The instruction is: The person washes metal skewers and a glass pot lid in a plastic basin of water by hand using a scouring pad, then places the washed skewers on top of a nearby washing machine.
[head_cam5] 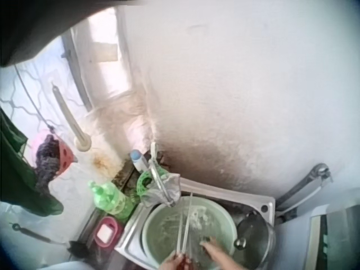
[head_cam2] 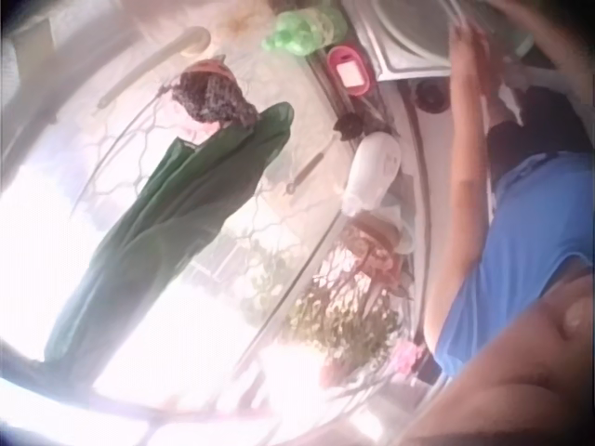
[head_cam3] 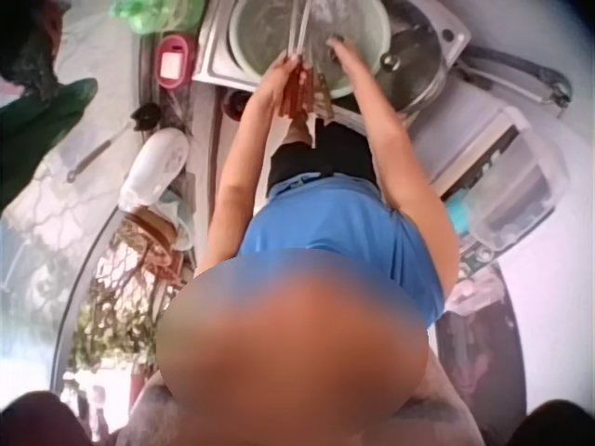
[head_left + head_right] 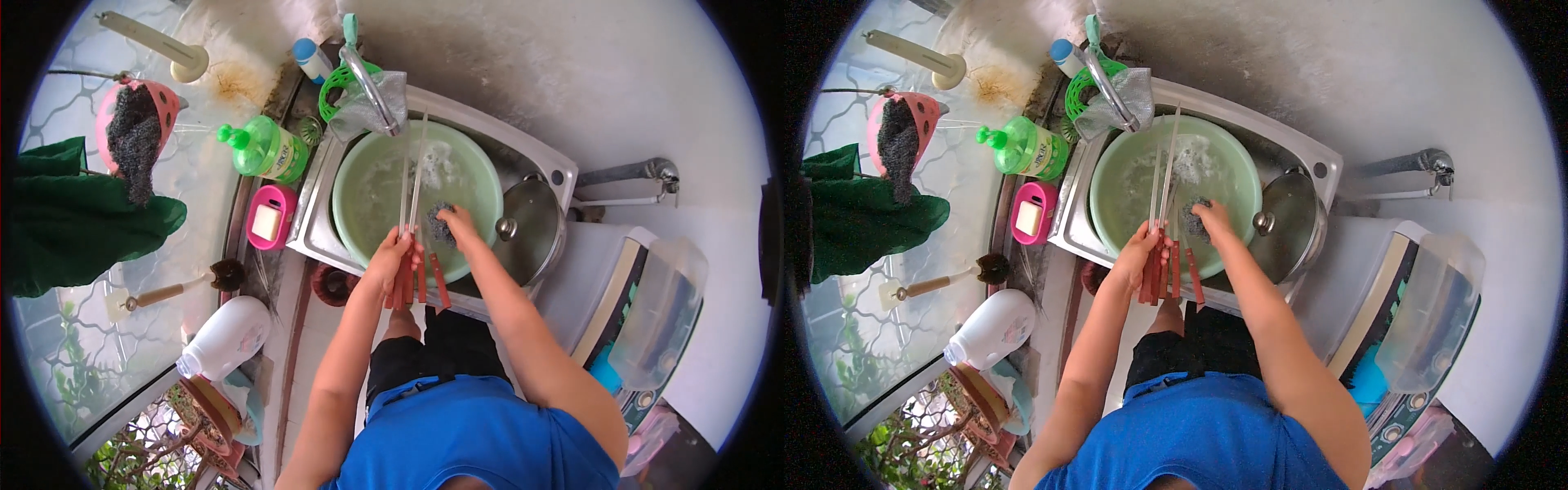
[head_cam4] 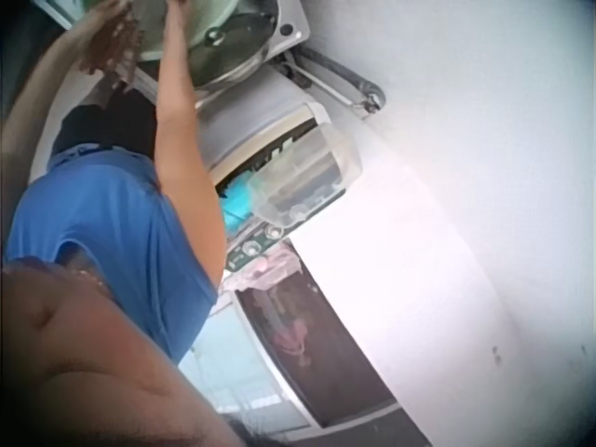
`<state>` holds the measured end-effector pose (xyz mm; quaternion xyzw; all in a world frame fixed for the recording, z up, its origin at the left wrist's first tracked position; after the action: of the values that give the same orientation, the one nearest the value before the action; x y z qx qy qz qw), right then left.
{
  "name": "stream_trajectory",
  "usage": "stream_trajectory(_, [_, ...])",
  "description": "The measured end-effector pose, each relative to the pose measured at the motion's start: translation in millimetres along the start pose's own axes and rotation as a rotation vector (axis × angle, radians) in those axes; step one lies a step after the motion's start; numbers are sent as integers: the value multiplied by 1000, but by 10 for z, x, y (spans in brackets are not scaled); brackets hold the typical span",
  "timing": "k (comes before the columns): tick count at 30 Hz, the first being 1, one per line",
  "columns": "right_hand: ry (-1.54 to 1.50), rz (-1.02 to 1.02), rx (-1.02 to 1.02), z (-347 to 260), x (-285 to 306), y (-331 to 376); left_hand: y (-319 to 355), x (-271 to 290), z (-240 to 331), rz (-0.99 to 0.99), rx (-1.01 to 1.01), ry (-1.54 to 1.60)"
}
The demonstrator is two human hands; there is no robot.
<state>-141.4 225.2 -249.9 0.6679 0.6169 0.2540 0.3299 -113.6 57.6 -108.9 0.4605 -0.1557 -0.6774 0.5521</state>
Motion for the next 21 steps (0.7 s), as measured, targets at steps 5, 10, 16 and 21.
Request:
stream_trajectory(5, [-45, 104, 483, -542, -457, 938, -521, 90, -54, 126, -103, 117])
stream_trajectory(10, [321, 529, 556, -806, -382, 1006, -621, -2, -67, 188, -126, 66])
stream_trajectory(16, [995, 808, 621, -1010, -191, 736, -372, -175, -9, 53, -48, -25])
stream_trajectory(21, [-165, -200, 245, -735, -642, 748, -148, -192, 269, 188, -385, -487])
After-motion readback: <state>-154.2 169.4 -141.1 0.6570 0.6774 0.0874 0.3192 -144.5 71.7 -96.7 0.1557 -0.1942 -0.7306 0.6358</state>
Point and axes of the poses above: each hand's wrist, its own y-axis away from the middle knuckle, its own x-axis out of the back of the hand, z = x × y, the point moved 8 cm from there along -y, towards the middle knuckle, and after that the axes turned 3 degrees about y, right-handed, at the moved point
